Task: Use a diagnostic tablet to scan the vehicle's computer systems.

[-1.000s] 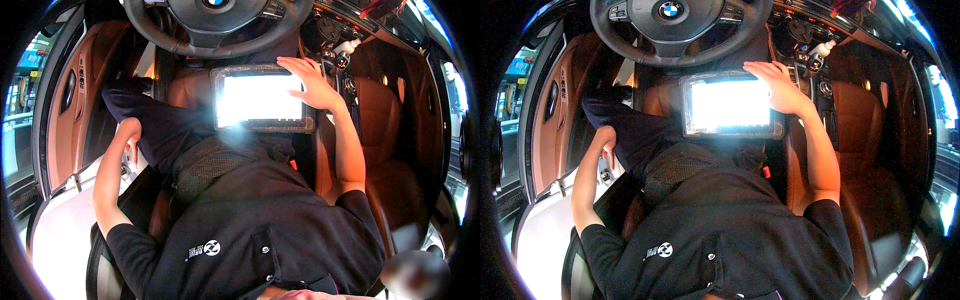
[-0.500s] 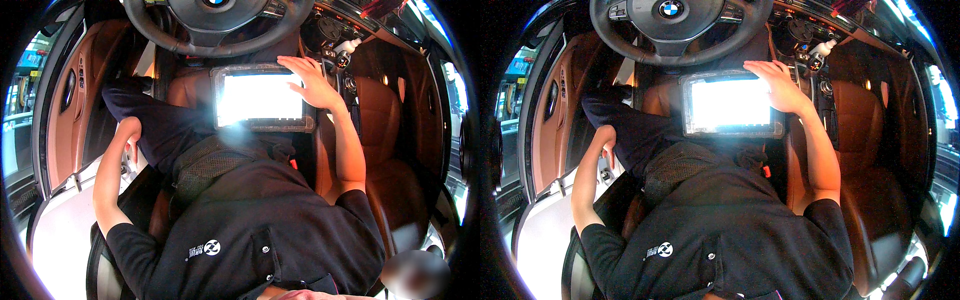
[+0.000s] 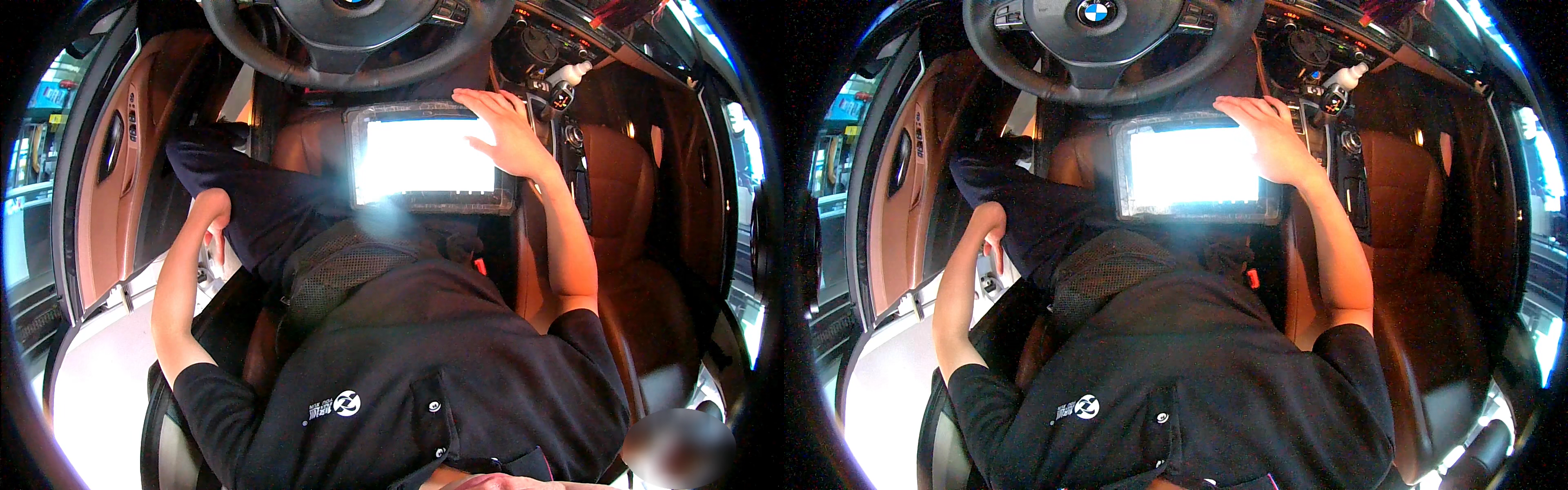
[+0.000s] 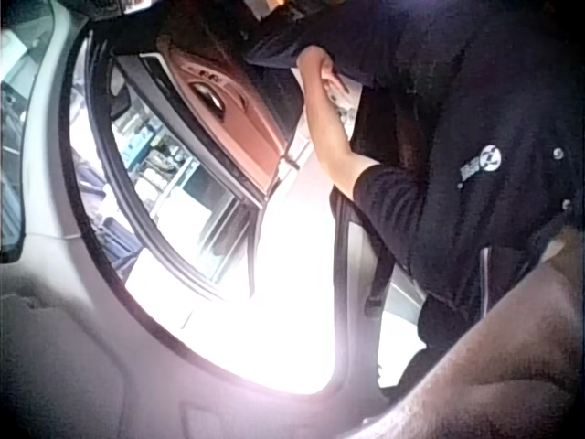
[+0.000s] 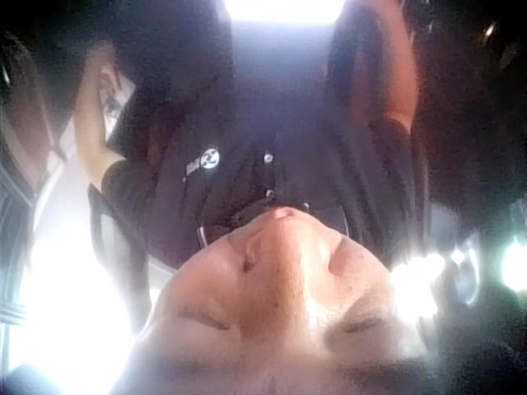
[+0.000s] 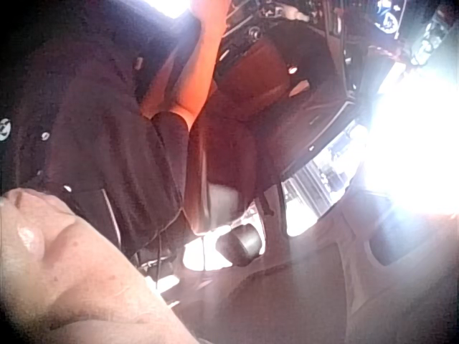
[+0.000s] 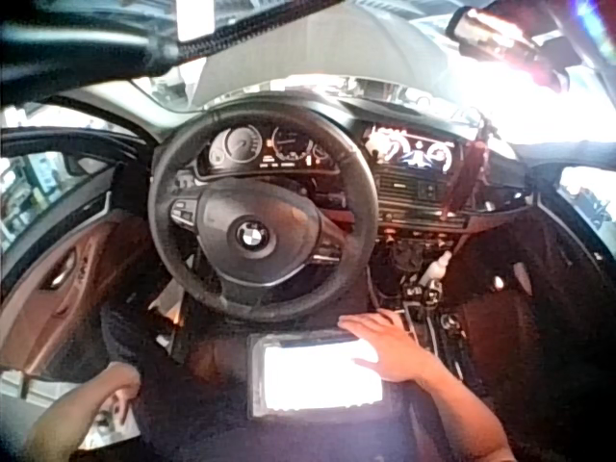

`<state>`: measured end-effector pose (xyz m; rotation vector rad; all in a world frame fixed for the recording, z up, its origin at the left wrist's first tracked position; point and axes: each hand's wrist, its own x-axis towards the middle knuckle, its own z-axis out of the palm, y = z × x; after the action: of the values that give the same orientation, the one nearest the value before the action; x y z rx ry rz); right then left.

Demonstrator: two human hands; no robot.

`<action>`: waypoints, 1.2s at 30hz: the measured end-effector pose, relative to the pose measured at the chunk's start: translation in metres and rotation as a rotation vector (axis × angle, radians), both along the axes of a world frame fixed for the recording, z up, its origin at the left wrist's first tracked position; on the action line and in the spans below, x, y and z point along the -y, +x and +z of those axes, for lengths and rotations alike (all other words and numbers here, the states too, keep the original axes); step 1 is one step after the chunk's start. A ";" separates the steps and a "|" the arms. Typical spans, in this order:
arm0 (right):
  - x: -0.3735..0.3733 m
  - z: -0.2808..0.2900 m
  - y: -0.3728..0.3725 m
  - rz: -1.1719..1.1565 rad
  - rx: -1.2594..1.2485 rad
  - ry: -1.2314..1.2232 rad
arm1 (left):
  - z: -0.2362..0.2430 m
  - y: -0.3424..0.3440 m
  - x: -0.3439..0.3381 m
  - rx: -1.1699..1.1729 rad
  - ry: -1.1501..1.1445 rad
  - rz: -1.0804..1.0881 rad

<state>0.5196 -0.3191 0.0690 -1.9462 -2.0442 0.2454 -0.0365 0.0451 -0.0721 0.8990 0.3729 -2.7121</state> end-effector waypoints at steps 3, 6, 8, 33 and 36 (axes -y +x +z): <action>-0.003 -0.001 0.000 0.009 0.007 0.007 | -0.021 -0.024 -0.009 -0.028 -0.047 0.030; -0.001 -0.001 0.000 0.001 0.011 0.010 | -0.019 -0.018 -0.013 0.001 -0.065 0.005; -0.002 -0.001 0.000 0.005 0.011 0.014 | -0.023 -0.023 -0.015 -0.007 -0.060 0.011; -0.004 -0.007 -0.015 -0.018 0.077 0.055 | -0.022 -0.021 -0.010 -0.066 -0.087 0.018; -0.009 -0.014 -0.019 -0.053 0.036 0.083 | -0.015 -0.015 -0.008 -0.071 -0.078 0.040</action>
<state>0.5010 -0.3098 0.0546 -1.9650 -1.9885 0.1123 -0.0512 0.0533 -0.0875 0.7680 0.2939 -2.7069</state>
